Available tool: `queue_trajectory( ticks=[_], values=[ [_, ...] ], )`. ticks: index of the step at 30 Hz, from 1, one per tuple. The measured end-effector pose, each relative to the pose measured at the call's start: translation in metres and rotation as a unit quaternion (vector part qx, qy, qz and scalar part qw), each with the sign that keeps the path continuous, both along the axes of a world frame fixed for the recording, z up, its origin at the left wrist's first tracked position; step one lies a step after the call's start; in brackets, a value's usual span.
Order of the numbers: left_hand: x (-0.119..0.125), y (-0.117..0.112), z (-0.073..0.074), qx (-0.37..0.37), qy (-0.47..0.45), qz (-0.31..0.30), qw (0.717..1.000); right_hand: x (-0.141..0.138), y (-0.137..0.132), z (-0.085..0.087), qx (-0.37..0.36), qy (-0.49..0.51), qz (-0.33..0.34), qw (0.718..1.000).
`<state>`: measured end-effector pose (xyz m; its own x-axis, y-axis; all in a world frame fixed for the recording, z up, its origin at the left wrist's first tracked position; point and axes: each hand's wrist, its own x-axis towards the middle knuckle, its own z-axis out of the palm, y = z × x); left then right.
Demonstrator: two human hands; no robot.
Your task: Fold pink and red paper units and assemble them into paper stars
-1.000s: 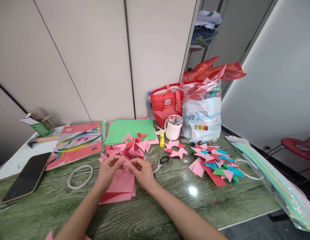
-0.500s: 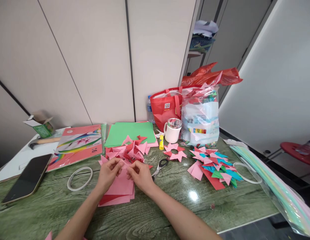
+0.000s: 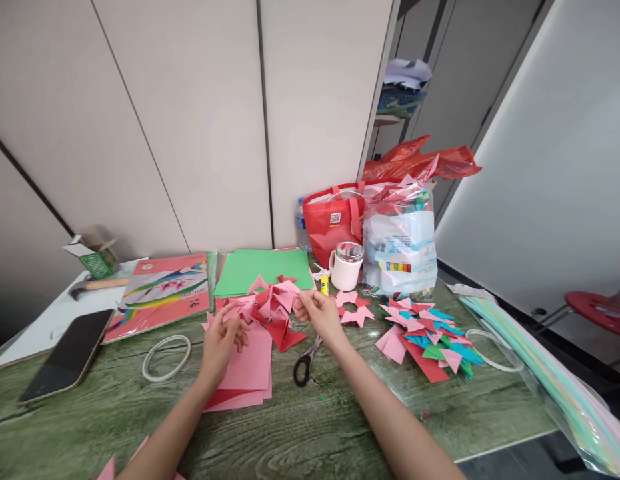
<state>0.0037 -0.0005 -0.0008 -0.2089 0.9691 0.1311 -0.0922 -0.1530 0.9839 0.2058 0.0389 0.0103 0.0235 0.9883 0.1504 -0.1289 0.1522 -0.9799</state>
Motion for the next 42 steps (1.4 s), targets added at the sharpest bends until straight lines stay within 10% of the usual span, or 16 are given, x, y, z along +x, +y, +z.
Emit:
queue_trajectory(
  ticks=[20,25,35,42],
  values=[
    [0.004,-0.002,0.0,-0.03,-0.01,-0.118,0.992,-0.026,-0.02,-0.014,0.082,-0.18,0.111,0.974],
    [0.002,-0.003,0.004,-0.04,-0.023,-0.095,0.994,-0.024,-0.024,-0.023,0.145,-0.216,0.045,0.965],
    [-0.002,0.005,-0.004,-0.065,-0.159,-0.057,0.983,-0.008,-0.021,-0.037,0.298,-0.465,0.013,0.834],
    [-0.001,0.005,-0.003,-0.074,-0.177,-0.049,0.98,-0.007,-0.018,-0.037,0.259,-0.404,0.02,0.877]
  ],
)
